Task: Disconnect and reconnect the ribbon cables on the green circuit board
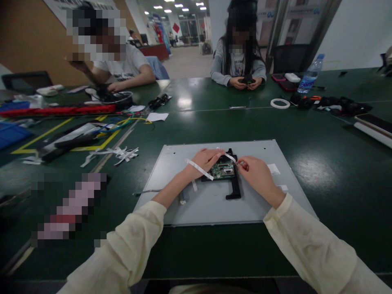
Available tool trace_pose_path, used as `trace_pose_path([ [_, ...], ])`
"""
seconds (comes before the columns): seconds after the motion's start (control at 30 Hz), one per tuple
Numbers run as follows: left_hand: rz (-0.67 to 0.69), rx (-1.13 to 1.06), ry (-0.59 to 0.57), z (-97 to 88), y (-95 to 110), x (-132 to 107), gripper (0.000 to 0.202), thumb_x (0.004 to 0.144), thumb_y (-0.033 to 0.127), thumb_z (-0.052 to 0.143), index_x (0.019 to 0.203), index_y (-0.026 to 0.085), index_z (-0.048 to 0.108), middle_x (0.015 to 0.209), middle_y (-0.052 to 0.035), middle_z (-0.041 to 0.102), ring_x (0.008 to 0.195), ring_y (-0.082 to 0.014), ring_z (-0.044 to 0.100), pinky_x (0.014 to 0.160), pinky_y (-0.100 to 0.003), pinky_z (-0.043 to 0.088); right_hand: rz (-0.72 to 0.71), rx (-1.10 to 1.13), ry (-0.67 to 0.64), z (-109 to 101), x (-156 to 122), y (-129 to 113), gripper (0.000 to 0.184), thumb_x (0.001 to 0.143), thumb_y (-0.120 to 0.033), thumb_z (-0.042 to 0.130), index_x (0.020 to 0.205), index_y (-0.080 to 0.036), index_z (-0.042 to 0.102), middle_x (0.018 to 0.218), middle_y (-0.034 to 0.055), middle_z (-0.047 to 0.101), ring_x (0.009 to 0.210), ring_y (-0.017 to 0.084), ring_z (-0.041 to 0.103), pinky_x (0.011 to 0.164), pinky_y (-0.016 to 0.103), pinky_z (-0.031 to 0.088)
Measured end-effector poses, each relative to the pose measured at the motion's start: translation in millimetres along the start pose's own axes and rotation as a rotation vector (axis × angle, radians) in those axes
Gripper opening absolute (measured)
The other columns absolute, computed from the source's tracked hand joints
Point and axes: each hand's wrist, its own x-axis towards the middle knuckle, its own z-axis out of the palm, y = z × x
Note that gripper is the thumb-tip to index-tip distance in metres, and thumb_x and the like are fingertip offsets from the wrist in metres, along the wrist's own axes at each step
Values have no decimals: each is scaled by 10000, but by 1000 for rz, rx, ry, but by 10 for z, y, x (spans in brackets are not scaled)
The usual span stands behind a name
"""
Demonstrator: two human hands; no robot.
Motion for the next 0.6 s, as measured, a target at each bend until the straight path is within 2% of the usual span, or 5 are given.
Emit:
trace_pose_path([
  [0.27,-12,38,-76,-49,19,-15,452,980,440,202,1246,325,549,1381,-22,503,1295,-192,426,1077,-522,214,12,-10,1,25,4,28,166,814,-274,527,889,-213,662,652,-11,596,602,140,523,588,252,342],
  [0.5,23,50,-224,-218,72,-25,425,976,448,214,1302,387,480,1455,-16,406,1342,-240,353,1059,-605,161,8,-19,-2,19,-4,28,156,819,-268,517,887,-218,648,677,-7,604,613,145,531,587,254,338],
  [0.6,30,66,-253,-266,91,-26,417,976,439,218,1317,405,457,1462,-11,395,1350,-250,342,1060,-630,141,13,-22,4,16,-8,22,150,823,-265,510,880,-221,641,685,-7,602,620,147,532,583,255,335],
])
